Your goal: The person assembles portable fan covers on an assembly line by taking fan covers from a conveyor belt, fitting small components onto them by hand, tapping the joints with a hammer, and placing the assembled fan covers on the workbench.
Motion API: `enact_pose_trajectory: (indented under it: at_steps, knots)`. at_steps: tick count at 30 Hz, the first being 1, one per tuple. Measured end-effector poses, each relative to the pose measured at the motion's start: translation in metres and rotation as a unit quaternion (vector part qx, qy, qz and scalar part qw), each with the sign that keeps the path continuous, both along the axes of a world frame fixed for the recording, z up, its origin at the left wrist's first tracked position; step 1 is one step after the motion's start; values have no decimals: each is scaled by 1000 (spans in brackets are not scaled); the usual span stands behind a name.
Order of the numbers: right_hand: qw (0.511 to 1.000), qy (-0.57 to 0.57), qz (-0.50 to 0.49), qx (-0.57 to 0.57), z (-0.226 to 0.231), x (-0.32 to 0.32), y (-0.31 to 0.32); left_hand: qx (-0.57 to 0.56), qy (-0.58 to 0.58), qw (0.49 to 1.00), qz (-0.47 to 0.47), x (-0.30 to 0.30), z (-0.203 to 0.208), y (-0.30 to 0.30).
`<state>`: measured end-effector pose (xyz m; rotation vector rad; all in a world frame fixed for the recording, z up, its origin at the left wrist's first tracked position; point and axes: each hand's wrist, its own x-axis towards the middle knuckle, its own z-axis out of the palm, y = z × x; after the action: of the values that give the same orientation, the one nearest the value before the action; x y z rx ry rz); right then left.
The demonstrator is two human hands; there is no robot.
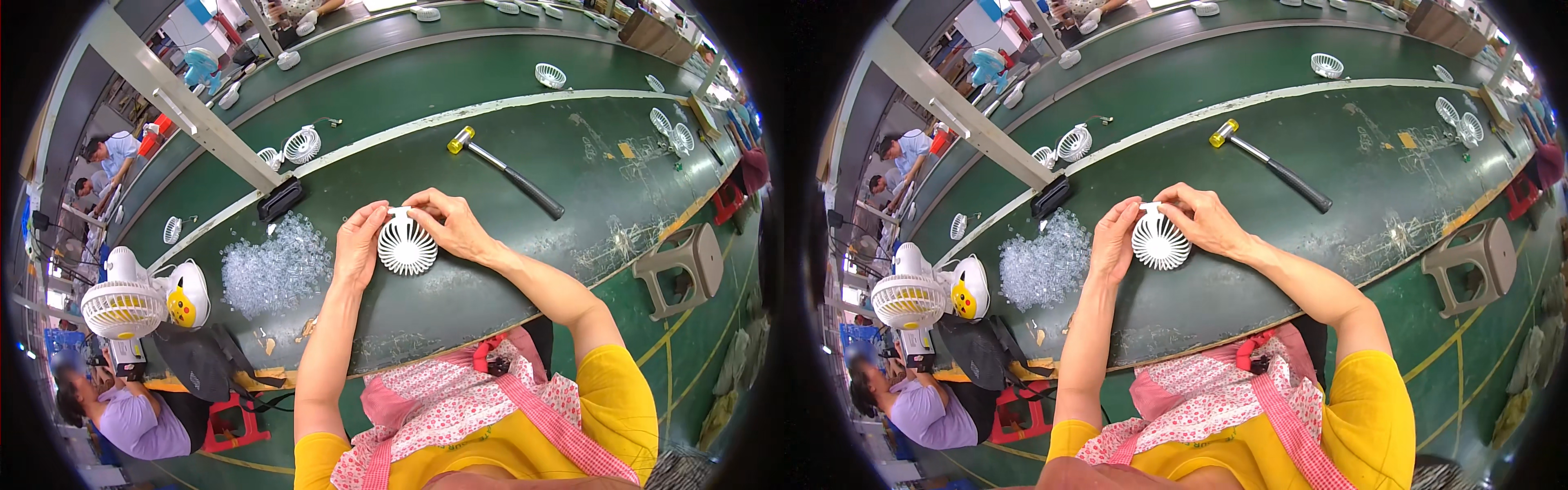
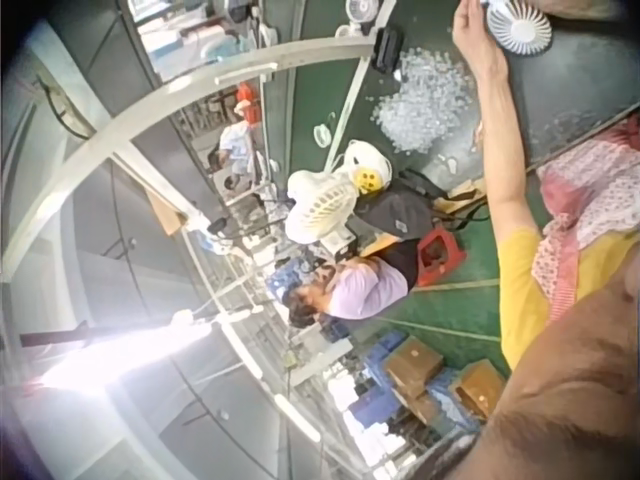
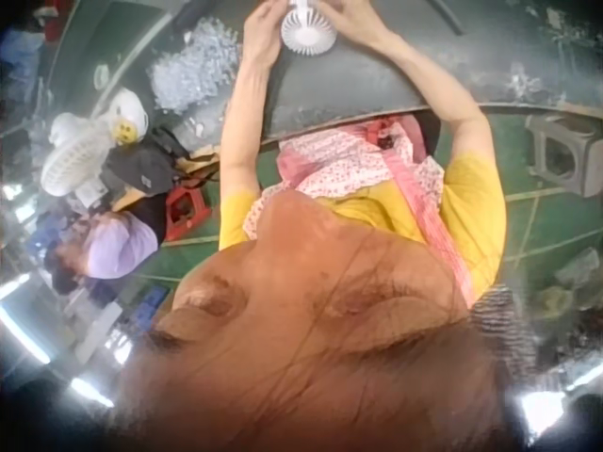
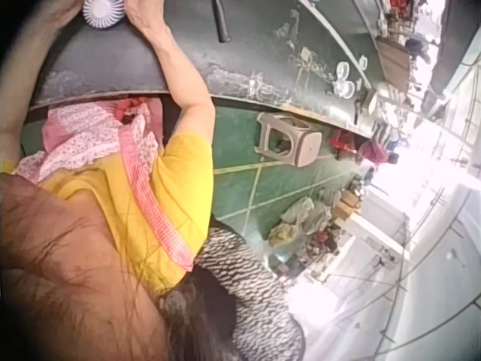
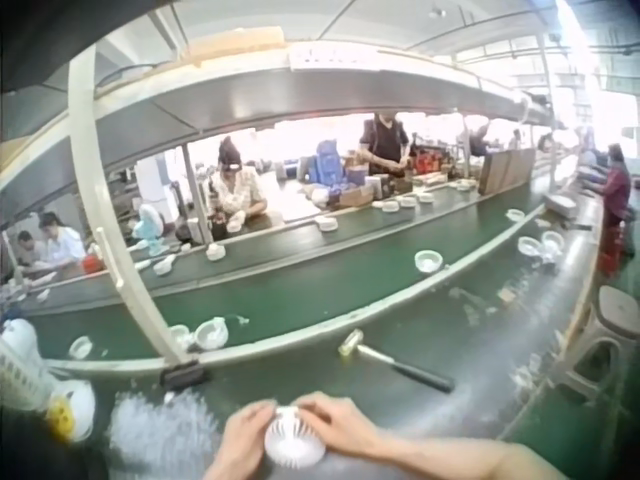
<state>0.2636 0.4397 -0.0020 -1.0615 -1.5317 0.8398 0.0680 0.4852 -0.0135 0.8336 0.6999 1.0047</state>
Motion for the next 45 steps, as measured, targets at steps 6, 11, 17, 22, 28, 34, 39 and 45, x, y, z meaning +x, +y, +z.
enact_pose_trajectory:
  at_steps: [6,11,17,22,28,34,39,45]
  knots:
    - [1000,-11,-14,-13,0,-1,1,0,12,1000,14,3,5,-3]
    - [998,-43,-40,15,3,0,0,150,160,973,70,9,12,-11]
    - [996,52,-22,71,-6,-3,8,123,108,983,79,13,9,-11]
    - [998,25,-31,58,-5,-7,4,12,-38,998,50,5,-5,-2]
    - [997,18,-36,68,-7,-5,3,2,-12,998,58,10,1,-7]
    - [997,-5,-45,70,-6,-6,3,31,25,998,55,11,6,-10]
    - [993,-15,-66,92,-4,-1,4,130,127,981,66,15,14,-14]
    - [996,-19,24,79,-2,9,9,163,117,979,34,6,6,-9]
